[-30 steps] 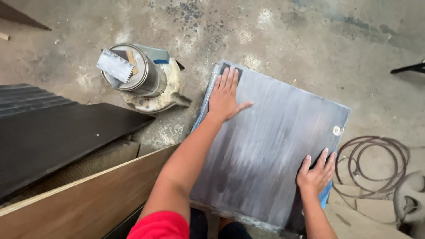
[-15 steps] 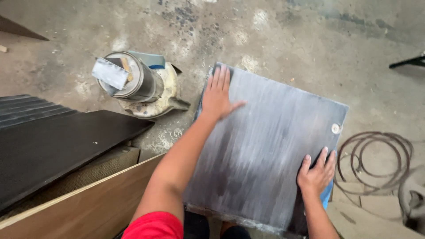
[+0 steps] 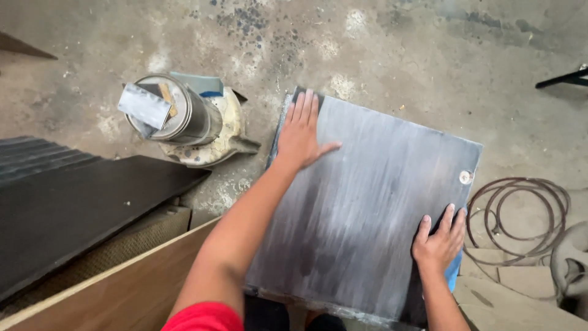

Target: Manually sanding a flat rectangular board with sandpaper in a workshop environment.

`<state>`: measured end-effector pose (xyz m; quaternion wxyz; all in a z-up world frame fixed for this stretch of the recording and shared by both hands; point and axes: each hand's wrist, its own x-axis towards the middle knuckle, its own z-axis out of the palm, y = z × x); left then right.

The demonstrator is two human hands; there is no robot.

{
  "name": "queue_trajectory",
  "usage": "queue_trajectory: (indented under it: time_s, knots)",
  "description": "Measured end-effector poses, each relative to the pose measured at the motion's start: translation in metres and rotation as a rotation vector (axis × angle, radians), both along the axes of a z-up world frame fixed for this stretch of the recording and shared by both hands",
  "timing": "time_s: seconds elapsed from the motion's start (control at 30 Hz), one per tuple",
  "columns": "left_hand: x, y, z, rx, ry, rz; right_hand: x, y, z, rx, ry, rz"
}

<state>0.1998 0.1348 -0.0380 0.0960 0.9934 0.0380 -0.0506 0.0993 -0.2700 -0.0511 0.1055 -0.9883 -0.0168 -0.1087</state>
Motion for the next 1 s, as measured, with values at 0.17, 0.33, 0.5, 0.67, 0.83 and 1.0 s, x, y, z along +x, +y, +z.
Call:
queue_trajectory:
  time_s: [0.17,0.33,0.5,0.67,0.83,1.0]
  knots:
    - [-0.054,-0.005,-0.007,-0.023,-0.074,-0.048,0.0,-0.002,0.0,0.023,0.049,-0.026]
    - [0.029,0.005,-0.016,-0.004,-0.009,-0.035,0.001,0.001,0.002,-0.001,0.046,-0.007]
    - [0.038,0.014,-0.002,0.007,0.083,-0.171,0.0,0.005,0.008,0.032,0.069,-0.021]
    - [-0.025,0.021,0.003,-0.041,0.01,-0.228,0.003,-0.001,0.002,0.032,0.05,0.007]
    - [-0.121,0.001,0.0,-0.042,-0.061,-0.178,0.0,0.0,0.005,0.038,0.056,-0.003]
    - [-0.251,-0.026,0.016,-0.044,-0.108,-0.125,0.0,-0.002,0.001,0.042,0.059,0.004]
